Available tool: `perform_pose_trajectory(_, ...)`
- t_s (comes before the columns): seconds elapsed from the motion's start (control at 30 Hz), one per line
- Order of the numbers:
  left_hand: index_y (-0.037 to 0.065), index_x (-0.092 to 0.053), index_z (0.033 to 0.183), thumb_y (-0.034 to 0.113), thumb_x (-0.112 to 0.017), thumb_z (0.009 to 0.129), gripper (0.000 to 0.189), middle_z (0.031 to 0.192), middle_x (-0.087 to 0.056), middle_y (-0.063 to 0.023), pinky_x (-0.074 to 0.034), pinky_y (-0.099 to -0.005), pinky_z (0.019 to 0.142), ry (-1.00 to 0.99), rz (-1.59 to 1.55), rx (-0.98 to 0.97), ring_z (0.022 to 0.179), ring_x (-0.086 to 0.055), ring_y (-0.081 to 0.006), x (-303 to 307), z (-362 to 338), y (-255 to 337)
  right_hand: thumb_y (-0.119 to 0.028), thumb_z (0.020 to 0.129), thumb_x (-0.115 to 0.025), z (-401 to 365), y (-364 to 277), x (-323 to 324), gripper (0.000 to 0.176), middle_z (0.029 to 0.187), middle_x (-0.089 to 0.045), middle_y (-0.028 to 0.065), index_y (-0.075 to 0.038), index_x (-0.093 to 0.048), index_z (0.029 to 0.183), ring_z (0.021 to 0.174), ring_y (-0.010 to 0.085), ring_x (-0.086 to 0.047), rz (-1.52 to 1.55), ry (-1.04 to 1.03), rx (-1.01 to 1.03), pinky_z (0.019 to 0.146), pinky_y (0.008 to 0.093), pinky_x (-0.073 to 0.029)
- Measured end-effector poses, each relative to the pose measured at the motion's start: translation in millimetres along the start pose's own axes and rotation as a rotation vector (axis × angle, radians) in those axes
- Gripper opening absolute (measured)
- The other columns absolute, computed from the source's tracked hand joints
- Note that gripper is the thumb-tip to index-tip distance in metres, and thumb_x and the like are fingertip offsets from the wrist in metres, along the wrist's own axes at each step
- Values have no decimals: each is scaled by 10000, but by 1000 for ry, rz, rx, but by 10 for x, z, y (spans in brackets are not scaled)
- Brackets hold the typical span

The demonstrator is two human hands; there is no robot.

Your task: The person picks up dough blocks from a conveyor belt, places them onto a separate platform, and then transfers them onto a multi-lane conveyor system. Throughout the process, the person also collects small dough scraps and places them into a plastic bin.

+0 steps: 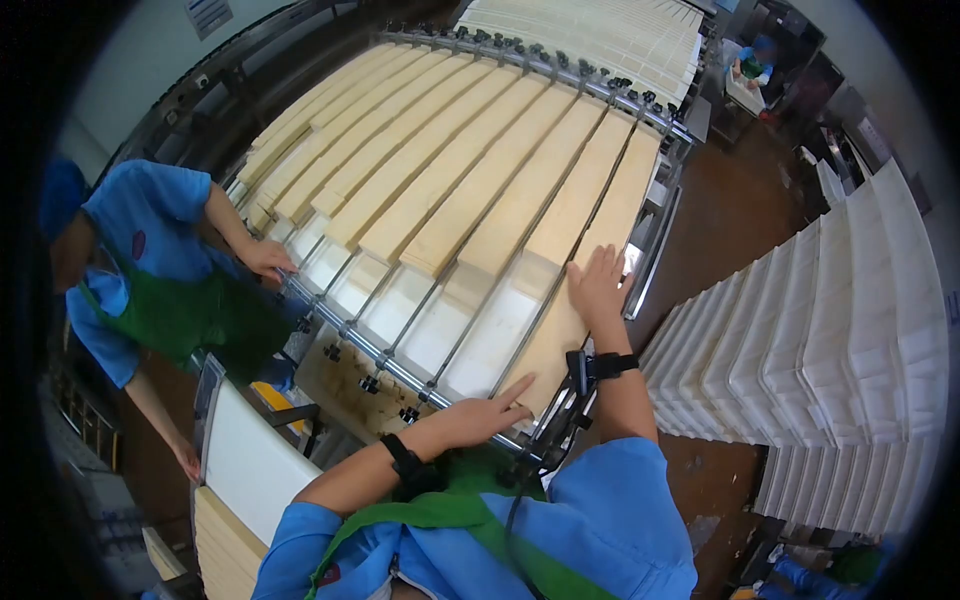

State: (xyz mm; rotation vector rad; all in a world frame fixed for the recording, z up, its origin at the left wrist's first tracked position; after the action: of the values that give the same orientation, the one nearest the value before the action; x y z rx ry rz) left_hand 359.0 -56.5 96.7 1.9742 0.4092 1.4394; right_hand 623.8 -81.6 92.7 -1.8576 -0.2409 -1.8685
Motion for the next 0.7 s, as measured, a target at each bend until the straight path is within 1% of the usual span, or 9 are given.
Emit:
perform_pose_trajectory(0.1,98,-514,1108,59,-499,844,267,1493,-225,-121,-509,-418,741,-14,7,-38,919,-615,-333,-16,45,-27,-513,903,-396,-1,23,-129,756,1508,-149,189,3,-216,1425,1395,382,-93,65,-74,-21,1099,558,-78)
perform_pose_trajectory(0.2,67,-528,1101,70,-518,862,239,1423,-368,-117,-504,-405,757,86,-321,-1,924,-617,-326,163,-227,-78,-539,904,-382,-9,21,-117,784,1514,-120,194,3,-187,1435,1402,381,-47,92,-122,-47,1104,550,-57)
perform_pose_trajectory(0.23,53,-533,1125,75,-530,880,246,1288,-513,-126,-503,-350,763,456,-196,-243,903,-610,-333,182,-395,-165,-538,899,-397,-52,-13,-129,787,1513,-118,200,0,-190,1435,1401,383,-52,102,-124,-34,1102,553,-65)
perform_pose_trajectory(0.27,50,-554,1123,75,-516,898,230,1161,-584,-130,-489,-298,794,446,-248,-83,921,-615,-282,251,-573,-243,-537,895,-411,-115,-78,-145,790,1511,-116,207,-3,-192,1435,1400,385,-58,111,-128,-21,1101,555,-74)
perform_pose_trajectory(0.33,30,-582,1078,30,-546,865,217,1098,-602,-132,-469,-324,860,540,-524,173,1006,-588,-294,414,-1075,-409,-521,881,-454,-323,-408,-177,774,1498,-147,223,-6,-240,1419,1388,398,-106,5,-220,109,1088,555,-140)
perform_pose_trajectory(0.47,-6,-587,1073,-16,-548,846,232,1054,-616,-128,-479,-319,835,1091,-570,373,1006,-593,-260,425,-2203,-680,-499,834,-543,-1138,-1499,27,699,1427,-309,228,-18,-413,1324,1339,417,-234,192,-511,493,1031,519,-269)
perform_pose_trajectory(0.57,-6,-585,1094,-26,-539,842,258,1053,-612,-126,-476,-325,833,1496,-268,502,991,-592,-252,164,-2859,-816,-470,832,-564,-1729,-2160,-309,627,1399,-360,203,-72,-453,1304,1312,422,-286,294,-374,866,1032,519,-268)
perform_pose_trajectory(0.67,-4,-610,1023,7,-575,821,206,968,-617,-132,-478,-364,794,1502,-240,859,895,-599,-264,-229,-3284,-829,-436,832,-575,-2111,-2640,-513,602,1392,-370,195,-82,-446,1301,1310,413,-293,344,-372,981,1027,529,-257)
perform_pose_trajectory(0.7,8,-622,979,27,-589,810,173,918,-614,-130,-474,-377,770,1369,-80,923,854,-592,-273,-411,-3377,-858,-433,830,-579,-2194,-2767,-610,597,1385,-377,193,-85,-443,1296,1311,409,-293,340,-363,1016,1023,530,-255)
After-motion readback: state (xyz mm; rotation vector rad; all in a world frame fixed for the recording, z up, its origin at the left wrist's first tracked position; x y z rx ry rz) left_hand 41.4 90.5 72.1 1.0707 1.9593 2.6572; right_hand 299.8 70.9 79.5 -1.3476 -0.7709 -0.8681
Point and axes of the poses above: each hand's wrist, its own z-axis towards the middle knuckle, its own x-axis out of the back of the hand, y = z × x, the point moved 7 cm from there along z, towards the middle knuckle
